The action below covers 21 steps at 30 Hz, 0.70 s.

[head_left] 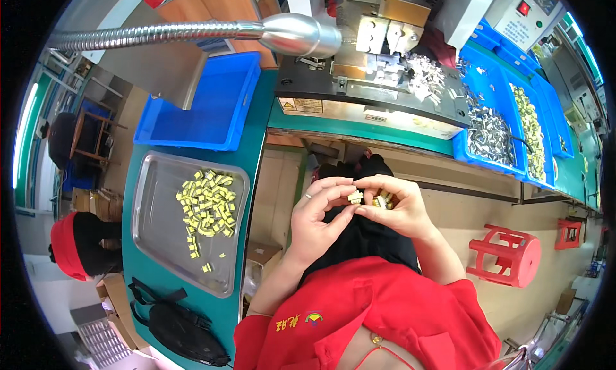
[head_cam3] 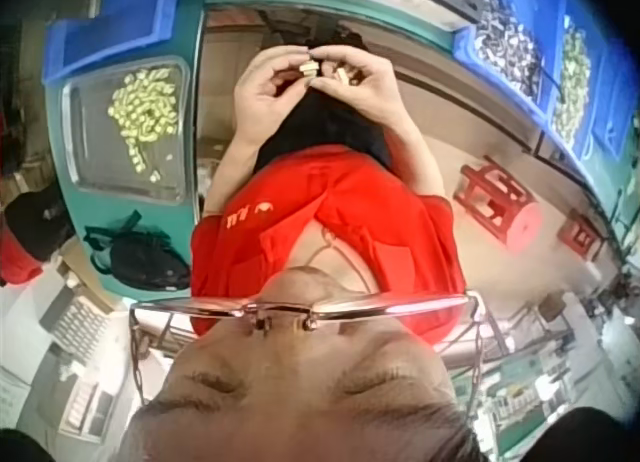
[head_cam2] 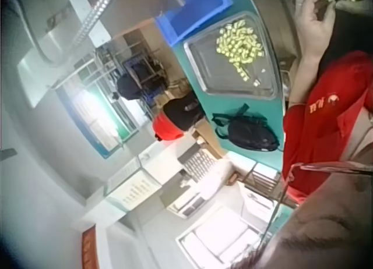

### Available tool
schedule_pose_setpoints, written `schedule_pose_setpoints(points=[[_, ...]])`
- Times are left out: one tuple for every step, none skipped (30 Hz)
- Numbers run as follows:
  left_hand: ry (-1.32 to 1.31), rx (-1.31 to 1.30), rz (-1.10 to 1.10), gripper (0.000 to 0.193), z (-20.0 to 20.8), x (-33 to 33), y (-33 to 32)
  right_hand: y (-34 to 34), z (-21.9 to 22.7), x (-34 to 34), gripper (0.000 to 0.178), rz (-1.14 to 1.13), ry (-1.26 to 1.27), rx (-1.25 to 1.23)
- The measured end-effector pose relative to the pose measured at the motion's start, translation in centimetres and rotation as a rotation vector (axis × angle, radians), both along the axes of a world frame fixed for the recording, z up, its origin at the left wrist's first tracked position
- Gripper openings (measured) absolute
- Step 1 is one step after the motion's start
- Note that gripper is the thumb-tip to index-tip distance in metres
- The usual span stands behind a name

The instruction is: Operating a press machine to insert or assemble small electronic components into a housing.

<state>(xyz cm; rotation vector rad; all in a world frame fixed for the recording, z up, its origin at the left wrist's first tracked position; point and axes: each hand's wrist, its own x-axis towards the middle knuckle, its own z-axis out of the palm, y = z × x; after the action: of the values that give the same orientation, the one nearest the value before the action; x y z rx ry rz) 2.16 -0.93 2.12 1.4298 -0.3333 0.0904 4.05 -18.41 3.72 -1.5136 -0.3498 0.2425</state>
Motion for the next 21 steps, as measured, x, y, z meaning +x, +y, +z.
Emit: schedule_pose_setpoints(points=[[-0.02,0.044,0.013,0.03,0.0,0.0,0.0,0.0,0.0,0.1,0.031,-0.004,-0.002,0.002],[-0.024,0.041,0.006,0.03,-0.1,0.0,-0.1,-0.2,0.0,0.3,0.029,-0.007,-0.113,-0.049],[-0.061,0.1,0.013,0.031,-0.2,0.1,-0.1,-0.3,0.0,0.4,0.027,-0.01,-0.225,-0.101],[-0.101,0.158,0.02,0.031,-0.1,0.1,-0.1,-0.4,0.1,0.4,0.027,-0.017,-0.234,-0.105],[-0.118,0.152,0.01,0.031,0.2,0.2,-0.3,-0.6,0.1,0.6,0.026,-0.027,-0.235,-0.084],[-0.087,0.169,0.01,0.035,0.8,0.0,-0.4,-0.9,0.1,0.8,0.024,-0.038,-0.239,-0.064],[-0.058,0.186,0.01,0.038,1.1,-0.2,-0.4,-1.1,0.2,1.2,0.023,-0.045,-0.299,-0.131],[-0.088,0.243,0.042,0.04,0.7,-0.2,-0.2,-1.5,0.2,2.1,0.023,-0.062,-0.327,-0.137],[-0.117,0.259,0.068,0.04,0.6,-0.4,0.6,-1.5,0.6,2.9,0.022,-0.136,-0.36,-0.128],[-0.147,0.275,0.095,0.04,0.5,-0.6,1.3,-1.5,0.9,3.9,0.021,-0.21,-0.394,-0.116],[-0.178,0.269,0.084,0.04,0.4,-0.7,1.6,-2.3,0.8,5.3,0.021,-0.298,-0.474,-0.206],[-0.117,0.224,0.157,0.037,0.5,-1.2,2.0,-2.2,2.9,6.0,0.02,-0.336,-0.287,-0.132],[-0.054,0.178,0.231,0.035,0.4,-1.5,2.6,-2.7,2.8,7.4,0.019,-0.393,-0.369,-0.182],[-0.072,0.174,0.224,0.035,0.3,-1.8,3.1,-3.4,2.7,8.5,0.019,-0.451,-0.447,-0.236],[-0.028,0.155,0.26,0.035,0.1,-2.0,3.7,-3.3,3.8,9.2,0.017,-0.481,-0.428,-0.25],[0.019,0.136,0.297,0.034,-0.1,-2.3,4.3,-3.6,4.0,10.1,0.017,-0.487,-0.439,-0.25],[0.045,0.123,0.32,0.034,-0.1,-2.5,4.7,-3.9,3.7,11.1,0.017,-0.482,-0.488,-0.224],[0.039,0.121,0.318,0.034,-0.2,-2.7,5.2,-4.1,3.2,12.1,0.017,-0.472,-0.534,-0.196],[0.074,0.104,0.353,0.034,-0.3,-3.0,5.6,-4.2,3.0,12.7,0.018,-0.463,-0.579,-0.168],[0.112,0.086,0.392,0.034,-0.5,-3.2,6.1,-4.1,3.0,13.2,0.018,-0.463,-0.582,-0.169],[0.13,0.085,0.42,0.033,-0.5,-3.4,6.4,-4.1,3.0,13.6,0.018,-0.449,-0.608,-0.164]])
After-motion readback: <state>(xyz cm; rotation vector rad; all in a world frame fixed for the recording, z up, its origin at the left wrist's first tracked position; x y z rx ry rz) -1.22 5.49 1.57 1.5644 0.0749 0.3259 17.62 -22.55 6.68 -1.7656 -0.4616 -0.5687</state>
